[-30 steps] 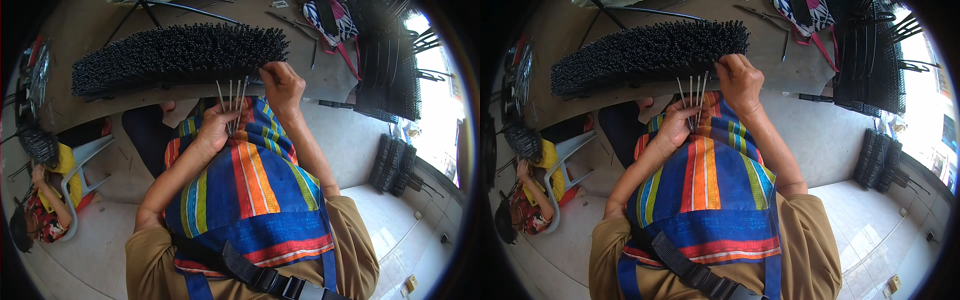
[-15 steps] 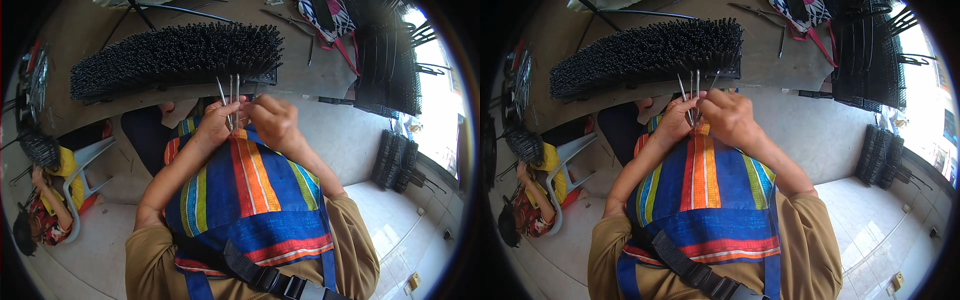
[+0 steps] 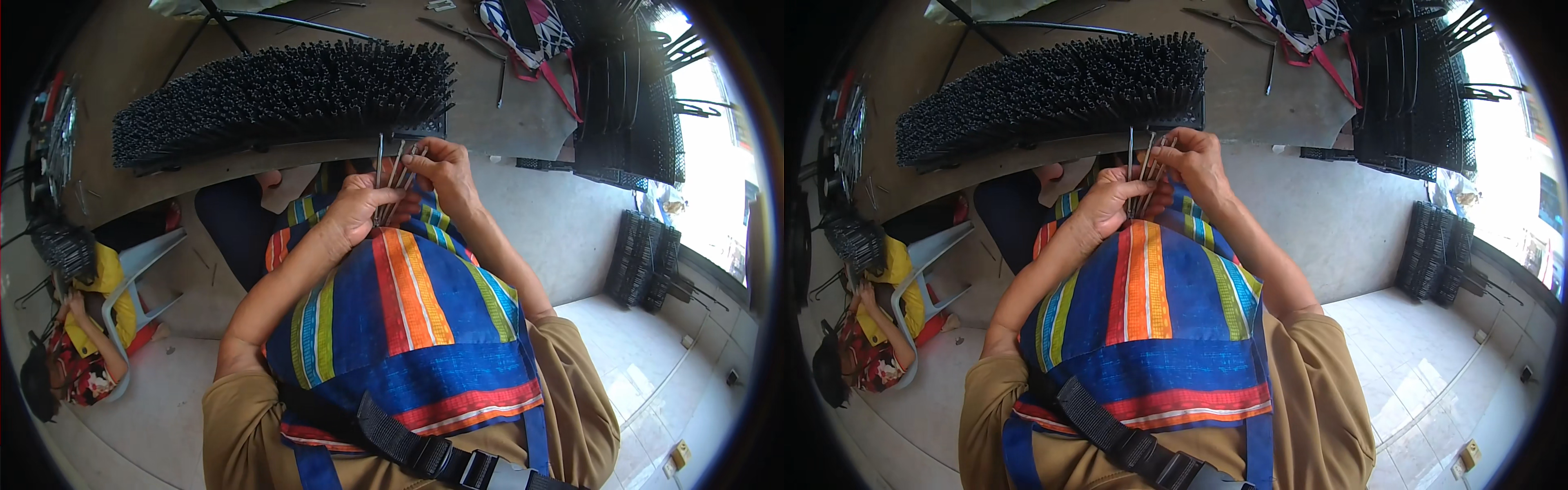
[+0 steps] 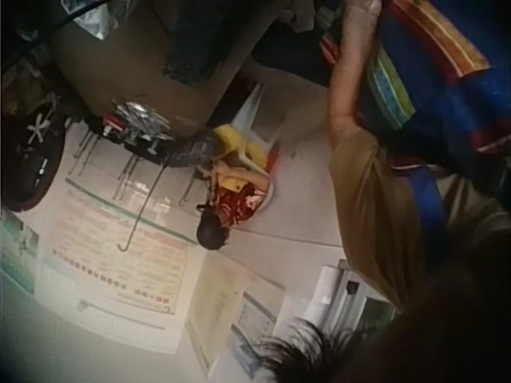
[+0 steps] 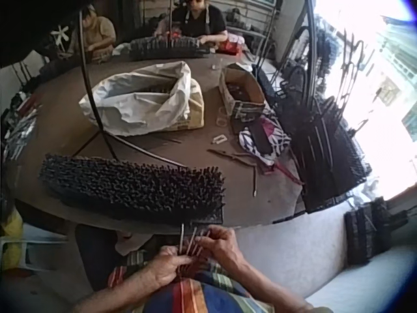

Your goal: Inserting metal pins into the base of an industrial brush.

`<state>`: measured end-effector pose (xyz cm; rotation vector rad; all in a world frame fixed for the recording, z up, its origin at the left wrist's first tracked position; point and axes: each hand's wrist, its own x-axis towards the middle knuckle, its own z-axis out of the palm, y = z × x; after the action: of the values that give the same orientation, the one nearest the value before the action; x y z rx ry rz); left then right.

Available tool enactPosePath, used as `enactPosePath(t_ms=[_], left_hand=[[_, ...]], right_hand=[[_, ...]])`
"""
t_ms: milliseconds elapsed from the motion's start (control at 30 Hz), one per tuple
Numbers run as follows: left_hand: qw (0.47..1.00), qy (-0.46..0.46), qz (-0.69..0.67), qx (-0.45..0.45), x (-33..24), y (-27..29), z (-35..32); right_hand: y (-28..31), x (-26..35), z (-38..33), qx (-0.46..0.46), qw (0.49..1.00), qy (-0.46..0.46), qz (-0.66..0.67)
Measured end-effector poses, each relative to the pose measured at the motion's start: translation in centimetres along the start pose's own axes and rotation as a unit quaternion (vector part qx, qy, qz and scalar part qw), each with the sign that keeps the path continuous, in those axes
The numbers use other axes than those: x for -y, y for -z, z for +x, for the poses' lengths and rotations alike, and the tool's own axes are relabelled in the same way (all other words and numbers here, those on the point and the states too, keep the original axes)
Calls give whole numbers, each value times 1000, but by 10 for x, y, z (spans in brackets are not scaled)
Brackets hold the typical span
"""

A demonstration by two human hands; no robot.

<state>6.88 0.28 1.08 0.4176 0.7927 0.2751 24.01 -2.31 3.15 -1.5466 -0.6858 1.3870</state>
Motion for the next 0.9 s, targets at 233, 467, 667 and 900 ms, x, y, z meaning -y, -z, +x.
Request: enactPosePath(t_ms=[233, 467, 667, 900], left_hand=[[992, -69, -28, -100, -1, -4, -1], [995, -43, -40, -85, -1, -4, 11], [997, -75, 8, -32, -1, -5, 8], [995, -35, -37, -88, 2, -5, 8]], right_hand=[[12, 19, 1, -132, 964, 208, 96], [12, 27, 23, -181, 919, 350, 26], [16, 18, 29, -177, 893, 402, -96], [11, 30, 26, -165, 873, 419, -189]])
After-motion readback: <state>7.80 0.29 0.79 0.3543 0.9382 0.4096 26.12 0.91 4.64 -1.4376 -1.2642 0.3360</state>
